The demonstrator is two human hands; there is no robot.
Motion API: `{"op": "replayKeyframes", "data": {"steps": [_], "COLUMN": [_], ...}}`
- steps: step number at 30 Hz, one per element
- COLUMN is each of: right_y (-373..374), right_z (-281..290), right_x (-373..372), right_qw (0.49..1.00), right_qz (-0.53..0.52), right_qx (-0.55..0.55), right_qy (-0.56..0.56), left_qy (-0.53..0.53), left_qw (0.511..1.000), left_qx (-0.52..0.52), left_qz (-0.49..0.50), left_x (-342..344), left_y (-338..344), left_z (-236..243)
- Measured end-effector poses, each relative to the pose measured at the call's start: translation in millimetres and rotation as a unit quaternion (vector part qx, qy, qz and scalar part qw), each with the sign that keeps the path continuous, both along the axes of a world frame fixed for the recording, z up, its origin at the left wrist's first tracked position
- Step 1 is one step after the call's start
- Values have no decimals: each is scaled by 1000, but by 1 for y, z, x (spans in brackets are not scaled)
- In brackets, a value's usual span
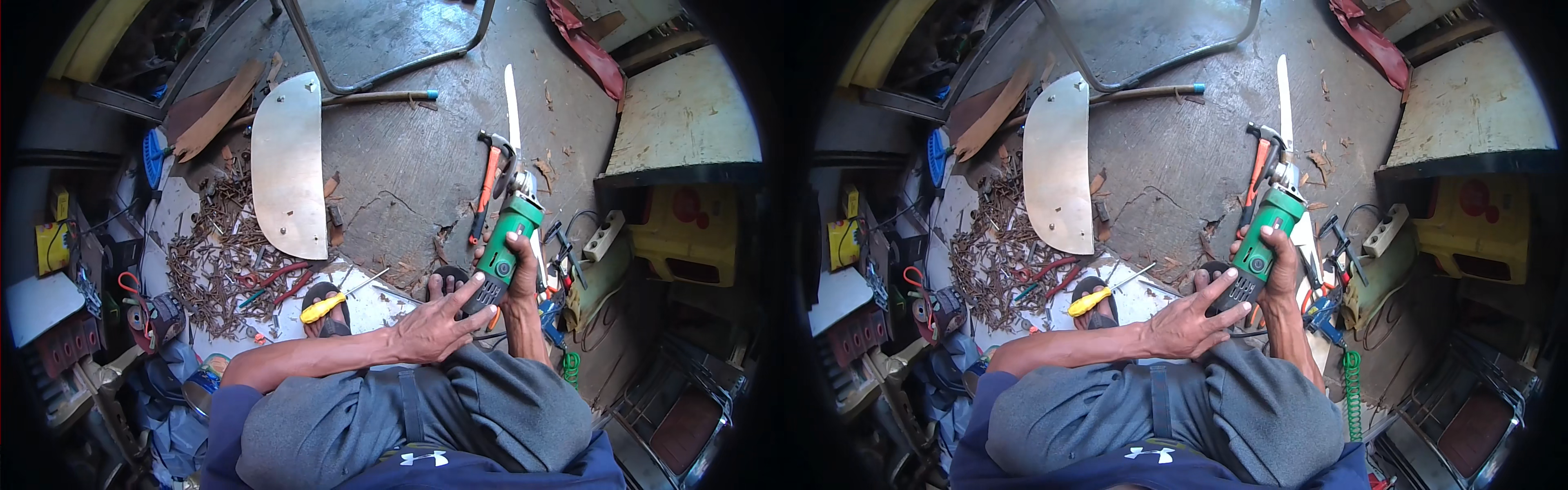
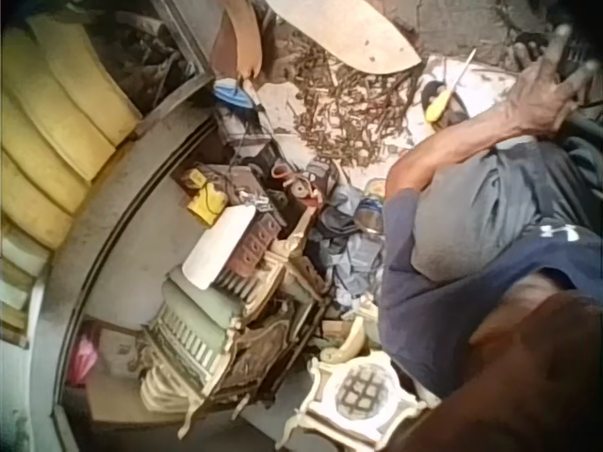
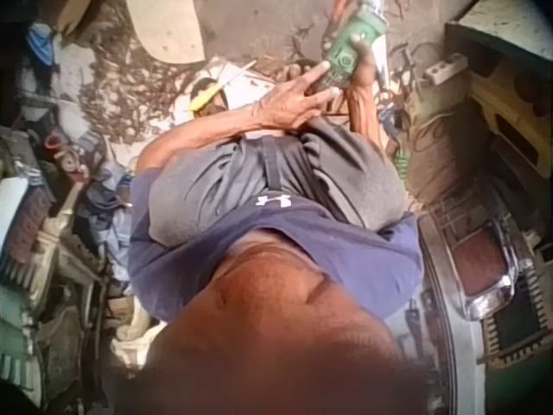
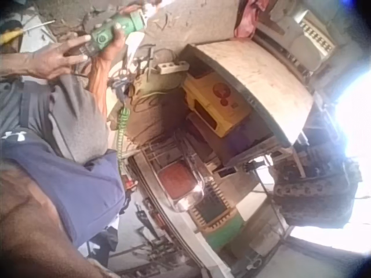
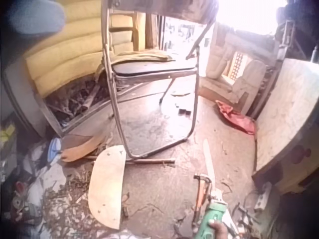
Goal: The person uses pliers to pull wires from a curved wooden panel and prys out staples with a screwdriver. They then use a hammer to tap at the wood and use an angle grinder to smooth a small metal rod.
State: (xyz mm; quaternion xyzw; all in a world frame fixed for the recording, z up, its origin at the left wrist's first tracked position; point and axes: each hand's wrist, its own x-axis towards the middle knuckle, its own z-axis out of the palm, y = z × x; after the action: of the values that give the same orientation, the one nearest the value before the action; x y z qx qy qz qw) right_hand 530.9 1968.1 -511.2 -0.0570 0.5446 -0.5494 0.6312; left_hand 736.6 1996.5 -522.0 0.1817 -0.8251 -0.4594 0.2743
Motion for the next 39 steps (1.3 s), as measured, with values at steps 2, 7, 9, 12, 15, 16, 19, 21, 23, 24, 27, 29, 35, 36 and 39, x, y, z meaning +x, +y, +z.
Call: {"op": "replayKeyframes", "data": {"steps": [2,7,9,12,15,16,19,21,23,24,27,29,35,36,39], "right_y": [1,7,7,9,15,13,6,7,12,13,16,14,6,2,2], "right_z": [3,-3,-3,-2,-13,-8,4,4,-1,-4,-7,1,7,-1,-19], "right_x": [1,-2,-3,-8,-20,-18,-12,-18,-27,-30,-34,-28,-32,-37,-55], "right_qw": [1000,999,998,998,999,998,996,995,992,990,988,991,997,995,998], "right_qz": [-20,-51,-58,-66,-40,-53,-77,-79,-82,-84,-58,-28,48,68,54], "right_qx": [-10,-3,-8,-9,-17,-15,-21,-38,-72,-89,-109,-102,0,11,-1], "right_qy": [-9,-1,1,9,-33,-27,-25,-45,-66,-77,-97,-78,63,70,25], "left_qy": [-20,-42,-51,-69,-79,-67,-30,-2,61,91,45,101,-62,-39,-72], "left_qw": [999,997,997,990,977,975,972,977,996,983,808,664,844,847,851], "left_qx": [-24,-53,-51,-115,-190,-206,-230,-210,22,138,587,735,532,529,520], "left_qz": [14,40,42,51,58,54,46,40,67,79,-8,-89,13,48,-19], "left_x": [-5,-13,-17,-20,-22,-22,-26,-29,-33,-35,-38,-49,-59,-59,-45], "left_y": [3,1,-3,-6,-7,-8,-14,-19,-22,-23,-18,-29,-26,-23,-29], "left_z": [1,4,6,4,4,3,-2,-2,4,6,-11,-6,-17,-20,-34]}}
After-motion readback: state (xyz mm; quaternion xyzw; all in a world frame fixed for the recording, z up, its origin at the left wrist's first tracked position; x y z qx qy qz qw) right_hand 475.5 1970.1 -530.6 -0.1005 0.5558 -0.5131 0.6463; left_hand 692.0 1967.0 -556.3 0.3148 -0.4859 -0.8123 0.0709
